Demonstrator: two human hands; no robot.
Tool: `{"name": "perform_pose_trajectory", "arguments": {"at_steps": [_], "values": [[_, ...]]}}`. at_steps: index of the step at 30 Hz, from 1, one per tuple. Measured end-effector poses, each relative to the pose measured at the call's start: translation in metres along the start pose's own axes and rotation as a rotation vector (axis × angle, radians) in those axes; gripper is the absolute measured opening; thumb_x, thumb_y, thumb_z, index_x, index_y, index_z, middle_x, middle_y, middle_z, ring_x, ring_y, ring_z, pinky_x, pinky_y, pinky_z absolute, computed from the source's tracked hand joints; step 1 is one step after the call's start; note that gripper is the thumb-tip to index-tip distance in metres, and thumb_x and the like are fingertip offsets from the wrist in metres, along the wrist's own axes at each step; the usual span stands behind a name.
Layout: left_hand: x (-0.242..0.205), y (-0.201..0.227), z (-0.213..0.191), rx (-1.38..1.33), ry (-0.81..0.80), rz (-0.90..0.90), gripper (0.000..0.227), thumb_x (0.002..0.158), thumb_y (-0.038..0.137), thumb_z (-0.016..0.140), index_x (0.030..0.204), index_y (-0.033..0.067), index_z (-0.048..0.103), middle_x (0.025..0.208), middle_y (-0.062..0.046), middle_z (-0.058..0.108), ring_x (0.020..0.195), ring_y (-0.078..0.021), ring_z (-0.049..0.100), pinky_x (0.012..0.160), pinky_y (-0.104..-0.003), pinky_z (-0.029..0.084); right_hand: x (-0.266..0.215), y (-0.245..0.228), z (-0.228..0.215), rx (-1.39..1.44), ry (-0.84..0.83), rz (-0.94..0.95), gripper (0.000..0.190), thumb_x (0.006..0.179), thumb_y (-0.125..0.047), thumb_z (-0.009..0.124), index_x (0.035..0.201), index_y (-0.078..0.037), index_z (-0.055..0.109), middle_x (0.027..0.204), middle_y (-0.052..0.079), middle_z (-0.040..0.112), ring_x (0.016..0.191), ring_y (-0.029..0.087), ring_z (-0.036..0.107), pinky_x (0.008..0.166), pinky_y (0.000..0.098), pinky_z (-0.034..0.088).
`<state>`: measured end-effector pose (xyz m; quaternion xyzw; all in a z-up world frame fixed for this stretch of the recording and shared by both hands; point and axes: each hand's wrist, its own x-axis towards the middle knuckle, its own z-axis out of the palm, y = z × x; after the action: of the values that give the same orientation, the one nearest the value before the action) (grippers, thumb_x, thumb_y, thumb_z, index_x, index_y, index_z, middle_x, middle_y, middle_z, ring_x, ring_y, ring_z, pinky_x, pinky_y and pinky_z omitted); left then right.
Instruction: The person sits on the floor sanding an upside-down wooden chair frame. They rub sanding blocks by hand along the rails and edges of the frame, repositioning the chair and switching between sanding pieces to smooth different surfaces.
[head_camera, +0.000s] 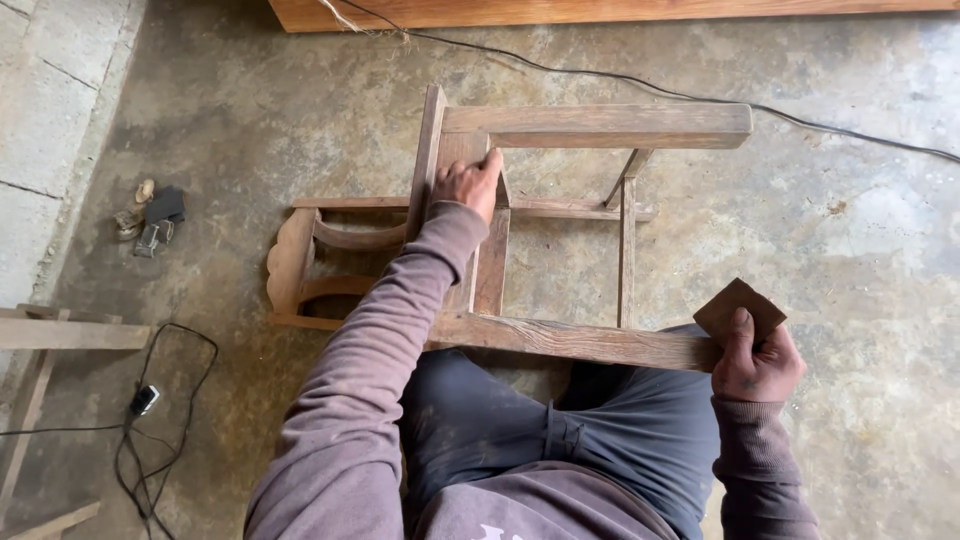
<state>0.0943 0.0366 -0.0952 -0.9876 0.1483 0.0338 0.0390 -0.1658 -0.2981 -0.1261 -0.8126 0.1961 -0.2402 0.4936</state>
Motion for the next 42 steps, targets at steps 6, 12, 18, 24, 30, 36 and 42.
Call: {"name": "perform_pose_trajectory", "arguments": {"at_steps": [6, 12, 18, 24, 30, 36, 42], "values": [[-0.036, 0.006, 0.001, -0.341, -0.029, -0.297, 0.058, 0.102, 0.005, 0.058, 0.153, 0.0082, 0.033, 0.097, -0.026, 0.069, 0.084, -0.0337, 0.071, 0.070, -0.046, 0.064, -0.002, 0.001, 0.004, 0.074, 0.040, -0.016, 0.030, 0.116, -0.023, 0.063, 0.129, 0.003, 0.070, 0.107, 0.013, 0.075, 0.098, 0.014, 0.069, 0.089, 0.0300, 0.055], [-0.074, 0.018, -0.029, -0.211, 0.028, -0.271, 0.023, 0.092, 0.022, 0.072, 0.110, 0.0088, 0.068, 0.093, -0.013, 0.077, 0.087, -0.0308, 0.074, 0.081, -0.048, 0.058, 0.000, 0.004, 0.003, 0.047, 0.034, -0.039, 0.030, 0.116, -0.024, 0.064, 0.126, 0.003, 0.070, 0.104, 0.012, 0.074, 0.096, 0.014, 0.068, 0.086, 0.0297, 0.054], [-0.066, 0.018, -0.041, -0.150, -0.447, -0.357, 0.018, 0.094, 0.027, 0.072, 0.101, 0.0105, 0.074, 0.096, -0.013, 0.076, 0.087, -0.0325, 0.071, 0.077, -0.047, 0.057, 0.000, 0.011, 0.005, 0.044, 0.033, 0.047, 0.031, 0.115, -0.027, 0.066, 0.122, 0.003, 0.070, 0.096, 0.012, 0.073, 0.087, 0.014, 0.066, 0.081, 0.0302, 0.053], [-0.029, 0.009, -0.016, 0.029, -0.159, -0.143, 0.015, 0.101, 0.023, 0.061, 0.100, 0.0127, 0.072, 0.087, -0.010, 0.072, 0.090, -0.0268, 0.067, 0.081, -0.047, 0.057, 0.001, 0.009, 0.002, 0.011, 0.017, 0.011, 0.031, 0.115, -0.028, 0.065, 0.123, 0.002, 0.070, 0.098, 0.013, 0.074, 0.088, 0.014, 0.067, 0.081, 0.0305, 0.054], [-0.075, 0.018, -0.028, 0.095, -0.199, -0.037, 0.012, 0.099, 0.020, 0.063, 0.099, 0.0139, 0.073, 0.087, -0.007, 0.073, 0.095, -0.0255, 0.064, 0.097, -0.045, 0.046, 0.000, 0.004, 0.002, -0.008, 0.033, -0.045, 0.031, 0.115, -0.026, 0.063, 0.125, 0.003, 0.071, 0.104, 0.013, 0.075, 0.095, 0.014, 0.070, 0.085, 0.0310, 0.055], [-0.088, 0.020, -0.034, 0.101, -0.204, 0.069, 0.014, 0.095, 0.026, 0.067, 0.099, 0.0148, 0.074, 0.091, -0.007, 0.076, 0.100, -0.0263, 0.065, 0.100, -0.048, 0.043, 0.002, 0.007, 0.003, 0.016, 0.021, 0.002, 0.031, 0.115, -0.026, 0.066, 0.121, 0.003, 0.070, 0.098, 0.012, 0.074, 0.089, 0.013, 0.067, 0.082, 0.0299, 0.054], [-0.046, 0.009, -0.019, 0.140, -0.124, 0.013, 0.014, 0.096, 0.025, 0.067, 0.095, 0.0165, 0.077, 0.094, -0.006, 0.076, 0.105, -0.0260, 0.064, 0.104, -0.049, 0.041, 0.000, 0.007, 0.002, 0.070, 0.009, 0.021, 0.031, 0.115, -0.026, 0.064, 0.122, 0.003, 0.071, 0.099, 0.012, 0.074, 0.089, 0.012, 0.066, 0.083, 0.0294, 0.054]]}}
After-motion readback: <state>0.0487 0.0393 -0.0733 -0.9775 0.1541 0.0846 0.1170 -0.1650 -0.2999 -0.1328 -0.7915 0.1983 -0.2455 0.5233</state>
